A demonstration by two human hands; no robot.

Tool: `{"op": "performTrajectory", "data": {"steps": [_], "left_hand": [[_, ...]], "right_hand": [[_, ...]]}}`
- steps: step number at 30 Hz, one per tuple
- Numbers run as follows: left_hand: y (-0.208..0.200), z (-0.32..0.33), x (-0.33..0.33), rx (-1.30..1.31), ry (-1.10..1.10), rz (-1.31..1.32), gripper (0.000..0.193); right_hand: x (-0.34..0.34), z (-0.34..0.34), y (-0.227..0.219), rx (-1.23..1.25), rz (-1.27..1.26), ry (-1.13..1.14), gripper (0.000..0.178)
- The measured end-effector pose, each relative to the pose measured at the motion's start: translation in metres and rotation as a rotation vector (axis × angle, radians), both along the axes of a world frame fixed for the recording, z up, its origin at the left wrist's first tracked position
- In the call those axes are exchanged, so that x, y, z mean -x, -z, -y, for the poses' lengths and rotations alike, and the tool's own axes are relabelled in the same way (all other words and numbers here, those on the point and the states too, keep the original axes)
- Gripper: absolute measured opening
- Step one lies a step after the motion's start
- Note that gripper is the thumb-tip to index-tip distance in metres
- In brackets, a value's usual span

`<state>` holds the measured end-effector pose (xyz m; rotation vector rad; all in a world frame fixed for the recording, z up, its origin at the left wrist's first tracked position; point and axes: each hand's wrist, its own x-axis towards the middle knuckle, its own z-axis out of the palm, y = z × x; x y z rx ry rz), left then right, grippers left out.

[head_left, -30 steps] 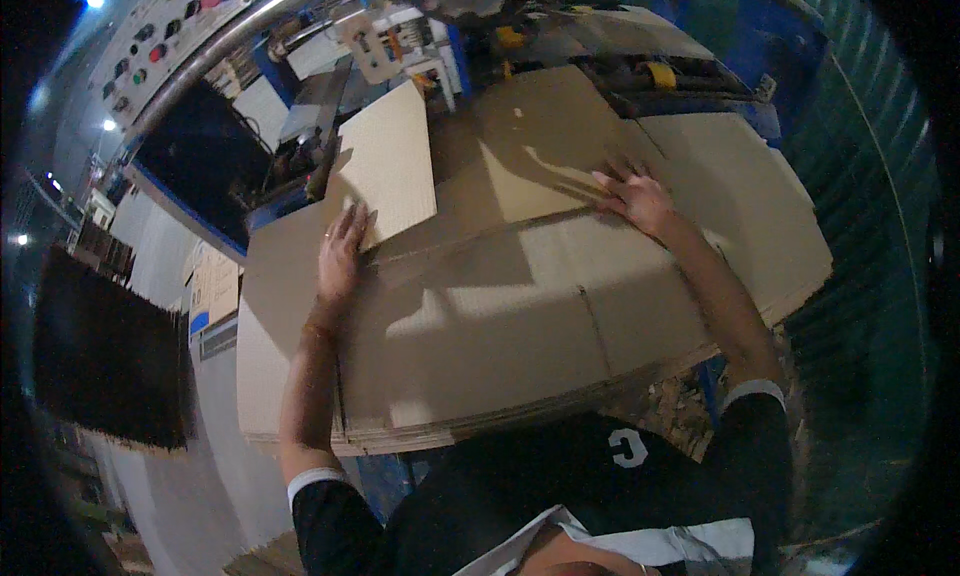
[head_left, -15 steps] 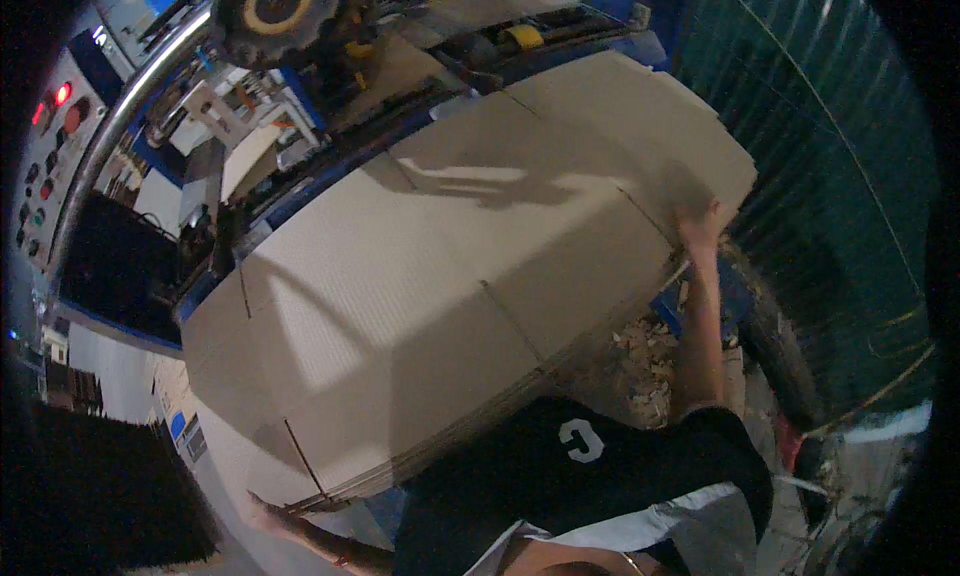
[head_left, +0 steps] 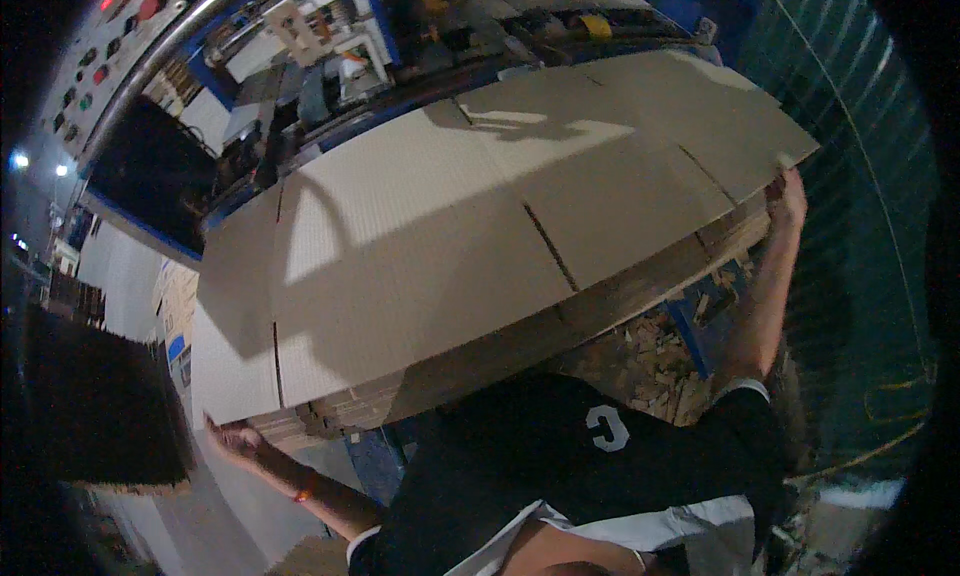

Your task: The person repeatedly picks up flat cardboard sheets from a nearby stack and places them onto a conveyor-fed machine. They align each sheet with both hands before releasing it onto the moving surface. The process continues with multiple sheets throughout the clip.

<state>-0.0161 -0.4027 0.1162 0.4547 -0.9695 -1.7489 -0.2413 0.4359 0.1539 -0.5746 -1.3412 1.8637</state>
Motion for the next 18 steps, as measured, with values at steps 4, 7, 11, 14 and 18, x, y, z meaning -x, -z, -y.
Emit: {"op": "performTrajectory", "data": {"steps": [4, 7, 11, 14, 18], "left_hand": [[0.004, 0.011, 0.015, -0.088, 0.158, 0.192, 0.031], [-0.001, -0.003, 0.010, 0.134, 0.073, 0.260, 0.030], [0.003, -0.077, -0.004, 0.509, 0.121, 0.454, 0.025], [-0.005, -0.140, 0.010, 0.992, 0.375, 0.468, 0.033], [-0.028, -0.180, 0.040, 1.765, 0.510, 0.723, 0.047]], "right_hand": [[-0.057, 0.049, -0.038, -0.290, -0.214, 0.002, 0.041], [-0.121, 0.124, -0.022, -0.850, 0.078, 0.095, 0.034], [-0.148, 0.206, 0.026, -1.357, -0.289, -0.202, 0.021], [-0.144, 0.225, 0.047, -1.611, -0.253, -0.623, 0.024], [-0.124, 0.227, 0.051, -1.598, -0.278, -0.858, 0.029]]}}
